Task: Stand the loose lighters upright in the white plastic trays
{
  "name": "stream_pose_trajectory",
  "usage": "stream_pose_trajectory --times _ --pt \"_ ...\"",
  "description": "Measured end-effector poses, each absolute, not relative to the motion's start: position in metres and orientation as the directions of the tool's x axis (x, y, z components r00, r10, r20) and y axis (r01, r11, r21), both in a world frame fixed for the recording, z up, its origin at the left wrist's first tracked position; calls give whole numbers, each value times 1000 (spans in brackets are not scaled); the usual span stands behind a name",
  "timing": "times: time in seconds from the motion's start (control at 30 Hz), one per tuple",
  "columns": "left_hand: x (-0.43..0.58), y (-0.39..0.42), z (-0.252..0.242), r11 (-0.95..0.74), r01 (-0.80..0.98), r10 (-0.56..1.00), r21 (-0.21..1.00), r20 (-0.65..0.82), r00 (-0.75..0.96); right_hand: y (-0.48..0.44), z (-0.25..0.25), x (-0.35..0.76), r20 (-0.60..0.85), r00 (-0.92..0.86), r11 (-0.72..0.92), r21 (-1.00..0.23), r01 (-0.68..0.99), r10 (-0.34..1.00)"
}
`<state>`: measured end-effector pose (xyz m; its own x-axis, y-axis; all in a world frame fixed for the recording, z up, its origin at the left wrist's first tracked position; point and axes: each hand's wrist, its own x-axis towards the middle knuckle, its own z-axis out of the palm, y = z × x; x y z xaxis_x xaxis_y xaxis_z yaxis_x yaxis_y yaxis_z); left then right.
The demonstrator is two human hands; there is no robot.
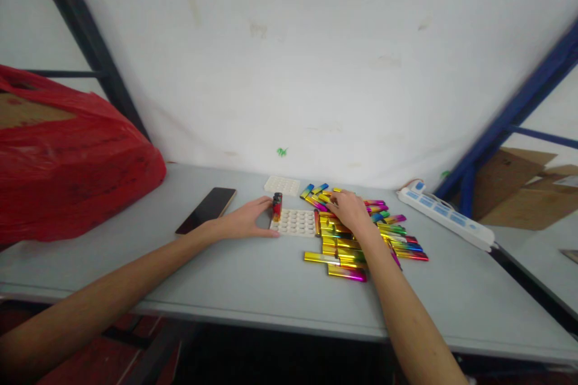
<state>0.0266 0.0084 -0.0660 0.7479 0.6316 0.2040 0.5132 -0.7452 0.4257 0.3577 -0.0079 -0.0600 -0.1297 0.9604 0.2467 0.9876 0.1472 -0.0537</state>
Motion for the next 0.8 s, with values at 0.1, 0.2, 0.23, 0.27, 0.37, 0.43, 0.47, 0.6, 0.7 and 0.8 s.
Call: stream_pose_trajectory --times 0.1,0.2,0.23,0.27,0.37,0.43,0.47,0.6,0.7,0.8 --pt "27 9 -67 -743 519 634 422 198 748 -7 -61 357 240 -105 128 -82 988 965" --pt "26 10 -68 -738 517 639 433 205 741 -7 -61 356 286 -93 132 -119 984 954" --pt "26 10 -69 -738 517 640 434 207 740 -7 -60 356 311 -90 143 -153 978 946" --pt "26 10 -69 -739 516 639 434 209 740 -8 -59 355 339 -88 165 -205 965 937" --pt "25 11 -70 -743 506 631 437 209 747 -11 -54 350 428 -72 257 -393 883 901" --pt "26 11 -70 -739 508 634 442 201 747 -13 -50 343 476 -26 297 -505 811 879" --pt "26 11 -69 -735 513 638 444 196 745 -14 -48 339 483 1 314 -571 759 876" --pt "26 11 -69 -730 514 643 451 198 740 -16 -47 323 395 23 351 -841 411 919" --pt "26 11 -70 -738 500 633 453 210 745 -21 -48 311 311 -54 314 -918 243 949" --pt "27 10 -70 -749 488 623 448 225 749 -30 -49 299 234 -191 261 -956 133 953"
